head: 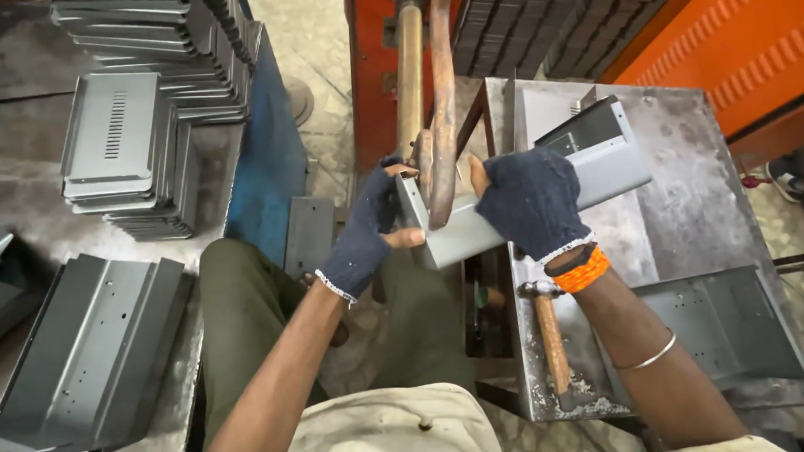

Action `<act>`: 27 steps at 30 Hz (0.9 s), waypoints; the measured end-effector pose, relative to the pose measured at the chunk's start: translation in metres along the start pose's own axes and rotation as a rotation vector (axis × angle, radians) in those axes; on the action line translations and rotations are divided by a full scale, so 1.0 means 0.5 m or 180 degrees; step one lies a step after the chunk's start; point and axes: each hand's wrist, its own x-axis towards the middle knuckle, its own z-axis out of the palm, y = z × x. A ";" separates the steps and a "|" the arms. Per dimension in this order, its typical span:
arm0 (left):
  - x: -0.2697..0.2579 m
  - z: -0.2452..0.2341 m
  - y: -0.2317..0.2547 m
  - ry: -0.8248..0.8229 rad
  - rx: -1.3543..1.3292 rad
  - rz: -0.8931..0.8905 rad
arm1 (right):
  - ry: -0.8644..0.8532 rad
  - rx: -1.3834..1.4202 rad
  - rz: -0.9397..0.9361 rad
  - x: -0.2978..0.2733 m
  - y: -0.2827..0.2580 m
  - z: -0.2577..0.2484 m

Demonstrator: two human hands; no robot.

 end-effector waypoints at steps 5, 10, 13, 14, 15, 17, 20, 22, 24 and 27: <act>-0.005 0.002 -0.004 -0.0047 -0.0321 0.0053 | 0.0092 -0.0147 -0.0079 -0.003 0.003 0.007; -0.006 0.005 -0.004 -0.0089 -0.0278 0.0164 | 0.0085 -0.0140 -0.0018 0.004 0.005 0.015; -0.006 0.004 -0.003 -0.0079 -0.0235 0.0195 | 0.0111 -0.0163 -0.0022 0.004 0.003 0.021; -0.009 0.004 -0.002 -0.0058 -0.0276 0.0164 | 0.0135 -0.0175 -0.0041 0.000 0.002 0.024; -0.010 0.005 -0.013 -0.0052 -0.0277 0.0139 | 0.0113 -0.0166 -0.0033 -0.004 0.003 0.022; -0.009 0.002 -0.030 -0.0032 -0.0469 0.0167 | 0.0155 -0.0192 -0.0100 -0.003 0.000 0.021; -0.006 0.003 0.000 -0.0002 -0.0480 0.0123 | 0.0083 -0.0282 -0.0203 -0.007 -0.005 0.010; -0.015 0.009 -0.002 0.0020 -0.0453 0.0090 | -0.0057 -0.0192 -0.0067 -0.003 -0.007 0.019; -0.016 0.013 0.000 0.0057 -0.0430 0.0082 | -0.0189 -0.0116 0.0043 0.001 -0.010 0.020; -0.006 0.013 -0.003 0.0114 -0.0300 0.0116 | -0.0635 -0.0611 0.0490 0.003 0.001 0.023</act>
